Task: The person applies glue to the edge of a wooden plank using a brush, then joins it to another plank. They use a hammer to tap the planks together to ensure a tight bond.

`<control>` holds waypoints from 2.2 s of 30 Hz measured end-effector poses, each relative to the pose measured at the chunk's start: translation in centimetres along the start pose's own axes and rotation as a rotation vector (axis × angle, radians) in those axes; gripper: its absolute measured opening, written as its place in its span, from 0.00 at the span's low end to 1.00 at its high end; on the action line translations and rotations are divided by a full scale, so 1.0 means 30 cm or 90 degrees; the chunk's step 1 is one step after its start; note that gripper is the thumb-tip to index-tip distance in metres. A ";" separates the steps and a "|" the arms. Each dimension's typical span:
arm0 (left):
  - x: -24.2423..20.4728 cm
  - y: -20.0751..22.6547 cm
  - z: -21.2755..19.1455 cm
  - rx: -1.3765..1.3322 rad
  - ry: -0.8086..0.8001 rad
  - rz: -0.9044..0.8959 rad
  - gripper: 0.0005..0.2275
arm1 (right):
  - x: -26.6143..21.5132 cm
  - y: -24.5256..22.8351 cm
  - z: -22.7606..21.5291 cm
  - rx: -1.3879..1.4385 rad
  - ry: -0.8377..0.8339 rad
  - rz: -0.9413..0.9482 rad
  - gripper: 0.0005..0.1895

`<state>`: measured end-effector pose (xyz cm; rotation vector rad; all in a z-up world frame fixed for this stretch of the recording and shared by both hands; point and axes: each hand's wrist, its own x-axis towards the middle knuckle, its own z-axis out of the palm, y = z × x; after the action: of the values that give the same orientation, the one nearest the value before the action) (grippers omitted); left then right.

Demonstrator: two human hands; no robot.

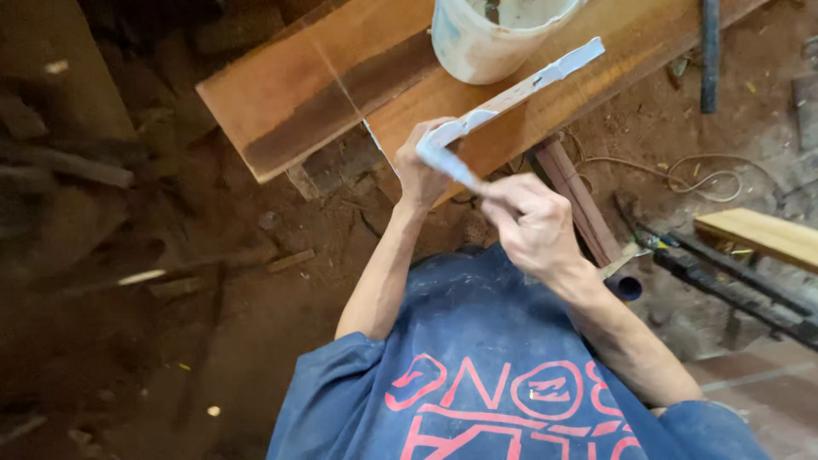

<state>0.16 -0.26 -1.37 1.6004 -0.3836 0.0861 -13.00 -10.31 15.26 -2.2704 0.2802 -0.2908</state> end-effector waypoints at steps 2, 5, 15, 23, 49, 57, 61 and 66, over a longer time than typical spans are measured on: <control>-0.005 -0.003 -0.002 -0.036 -0.009 -0.003 0.13 | -0.010 0.006 -0.015 0.060 -0.002 0.043 0.11; -0.006 -0.009 0.002 -0.093 -0.012 -0.012 0.12 | -0.006 0.018 -0.036 0.009 0.105 0.040 0.11; -0.016 0.006 -0.008 -0.027 -0.024 0.024 0.14 | -0.005 0.069 -0.055 -0.112 0.114 -0.044 0.10; -0.006 0.021 -0.012 -0.012 -0.020 0.021 0.15 | -0.048 -0.010 -0.075 -0.073 0.066 0.044 0.10; -0.020 0.014 0.004 -0.011 0.011 0.046 0.13 | -0.015 0.018 -0.093 -0.060 0.032 -0.081 0.11; -0.019 0.021 -0.005 -0.020 0.002 0.026 0.15 | -0.056 0.018 0.001 -0.084 0.058 -0.066 0.11; -0.019 0.011 -0.002 0.015 0.001 0.015 0.15 | -0.051 0.011 -0.015 -0.140 0.085 -0.058 0.11; -0.016 -0.007 0.000 -0.036 -0.005 0.036 0.14 | -0.044 0.007 -0.006 -0.197 0.088 -0.084 0.10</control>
<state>-0.22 -0.15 -1.69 1.5355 -0.4332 0.1117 -14.31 -10.17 15.07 -2.5838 0.2619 -0.5040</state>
